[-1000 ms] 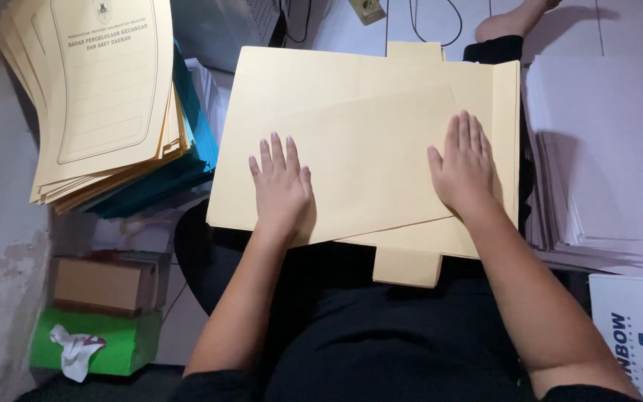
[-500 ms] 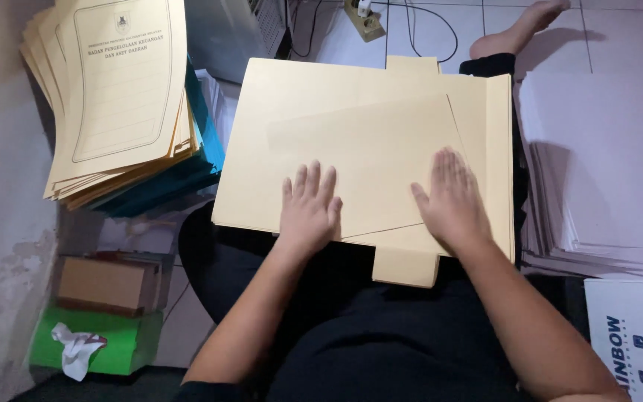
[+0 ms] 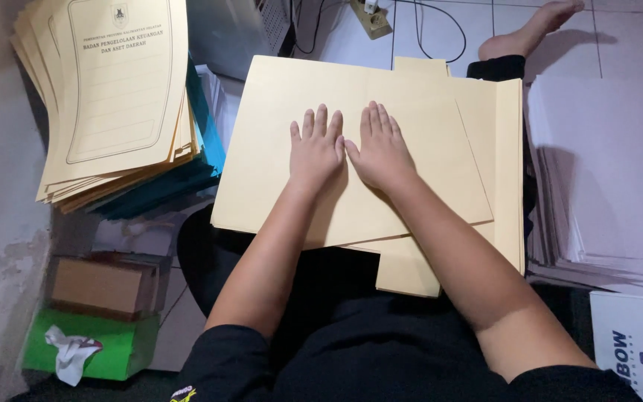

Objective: The person sits on the floor and repeatedly folds large beige file folders in half. They smooth the creases with their hands and stack the folded folders on their lap.

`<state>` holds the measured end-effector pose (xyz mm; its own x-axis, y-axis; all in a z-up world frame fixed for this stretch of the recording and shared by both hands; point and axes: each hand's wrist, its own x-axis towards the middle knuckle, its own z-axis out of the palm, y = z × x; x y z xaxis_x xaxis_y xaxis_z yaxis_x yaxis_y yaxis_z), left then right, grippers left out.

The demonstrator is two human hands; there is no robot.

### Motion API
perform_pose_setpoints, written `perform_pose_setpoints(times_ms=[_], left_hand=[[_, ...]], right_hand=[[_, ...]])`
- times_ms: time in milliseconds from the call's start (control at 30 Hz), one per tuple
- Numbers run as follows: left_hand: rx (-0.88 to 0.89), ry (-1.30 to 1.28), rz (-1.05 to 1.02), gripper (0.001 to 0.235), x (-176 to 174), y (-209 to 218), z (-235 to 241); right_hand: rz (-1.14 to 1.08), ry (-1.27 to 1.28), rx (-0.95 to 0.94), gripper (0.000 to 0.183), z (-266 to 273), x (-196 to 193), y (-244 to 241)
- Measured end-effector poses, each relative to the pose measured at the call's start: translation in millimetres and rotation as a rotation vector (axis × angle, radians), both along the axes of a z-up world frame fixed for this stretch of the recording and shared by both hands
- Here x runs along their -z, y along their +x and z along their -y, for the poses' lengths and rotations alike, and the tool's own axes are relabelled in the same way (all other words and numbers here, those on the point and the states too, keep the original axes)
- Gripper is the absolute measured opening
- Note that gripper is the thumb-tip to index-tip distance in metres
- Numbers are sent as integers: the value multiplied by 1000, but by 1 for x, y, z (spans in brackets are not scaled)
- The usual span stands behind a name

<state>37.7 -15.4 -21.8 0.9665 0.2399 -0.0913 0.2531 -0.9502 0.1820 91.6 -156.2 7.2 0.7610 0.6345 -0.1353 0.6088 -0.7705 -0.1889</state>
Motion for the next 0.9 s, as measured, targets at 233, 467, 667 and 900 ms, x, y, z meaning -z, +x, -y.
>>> perform_pose_setpoints(times_ms=[233, 467, 667, 900], left_hand=[[-124, -45, 70, 58, -11, -17, -19], [-145, -1, 210, 54, 14, -27, -31], [-96, 182, 179, 61, -2, -63, -14], [164, -31, -90, 82, -53, -160, 84]], right_hand=[[31, -22, 168, 80, 66, 0, 57], [43, -43, 270, 77, 152, 5, -1], [41, -90, 250, 73, 197, 20, -56], [107, -96, 297, 73, 185, 39, -59]])
